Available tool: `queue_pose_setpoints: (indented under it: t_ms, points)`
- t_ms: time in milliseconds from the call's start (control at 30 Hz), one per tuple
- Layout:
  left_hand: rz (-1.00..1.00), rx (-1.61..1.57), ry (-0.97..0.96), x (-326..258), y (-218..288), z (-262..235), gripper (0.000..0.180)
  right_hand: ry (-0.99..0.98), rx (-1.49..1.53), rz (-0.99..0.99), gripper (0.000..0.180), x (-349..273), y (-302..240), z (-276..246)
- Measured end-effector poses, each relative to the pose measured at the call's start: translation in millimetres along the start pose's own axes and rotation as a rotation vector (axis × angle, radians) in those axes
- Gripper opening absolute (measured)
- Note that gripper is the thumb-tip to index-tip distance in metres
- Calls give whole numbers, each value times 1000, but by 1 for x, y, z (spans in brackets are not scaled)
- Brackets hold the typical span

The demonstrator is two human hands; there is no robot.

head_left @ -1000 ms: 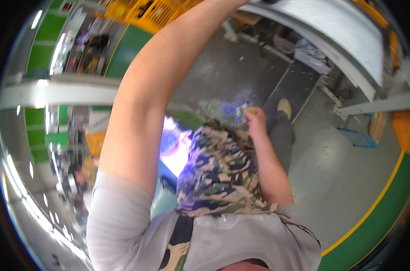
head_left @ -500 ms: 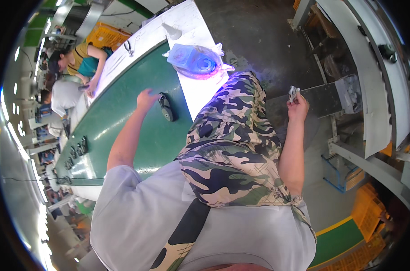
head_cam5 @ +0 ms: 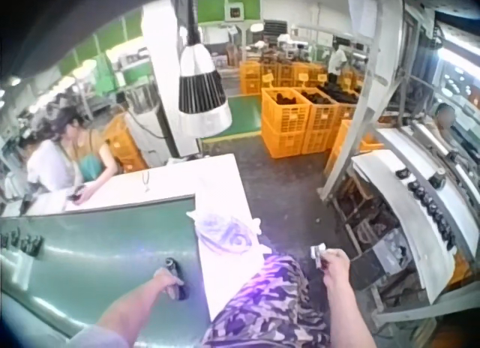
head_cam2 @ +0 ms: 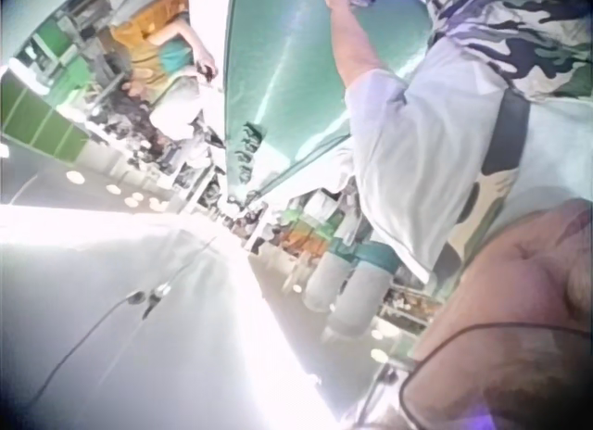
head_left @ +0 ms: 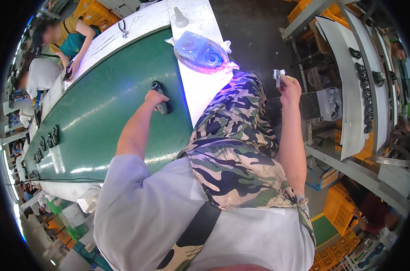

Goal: Polishing or cleaning manufactured shoes on a factory production line.

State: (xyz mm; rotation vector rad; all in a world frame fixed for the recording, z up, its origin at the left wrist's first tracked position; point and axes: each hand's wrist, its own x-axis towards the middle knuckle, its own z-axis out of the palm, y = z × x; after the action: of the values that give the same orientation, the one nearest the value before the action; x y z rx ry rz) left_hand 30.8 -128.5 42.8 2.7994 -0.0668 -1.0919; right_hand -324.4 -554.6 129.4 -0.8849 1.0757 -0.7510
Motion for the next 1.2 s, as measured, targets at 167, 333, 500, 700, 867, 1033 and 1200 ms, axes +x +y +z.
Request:
queue_pose_setpoints:
  t_ms: [167, 333, 500, 700, 867, 1033, 1200]
  points:
    - [-149, -598, -287, 4, -26, 7, 55, -16, -10, -21, 20, -15, -6, 37]
    - [-121, -1059, -298, -7, -53, 13, 50, -69, -63, -2, 19, -15, -3, 53]
    - [419, -1594, -419, -65, -14, -7, 55, -79, -76, -5, 20, -14, -3, 56]
    - [962, -1360, -230, -111, 87, -29, 60, -227, -82, -29, 21, -40, -17, 92]
    - [1497, -743, 238, -168, 144, -45, 64, -476, -86, -123, 22, -89, -56, 139]
    - [1519, -761, 154, -182, 161, -42, 56, -503, -171, -245, 20, -107, -71, 157]
    - [1782, -562, 459, -200, 180, -54, 57, -483, -213, -271, 18, -108, -72, 156]
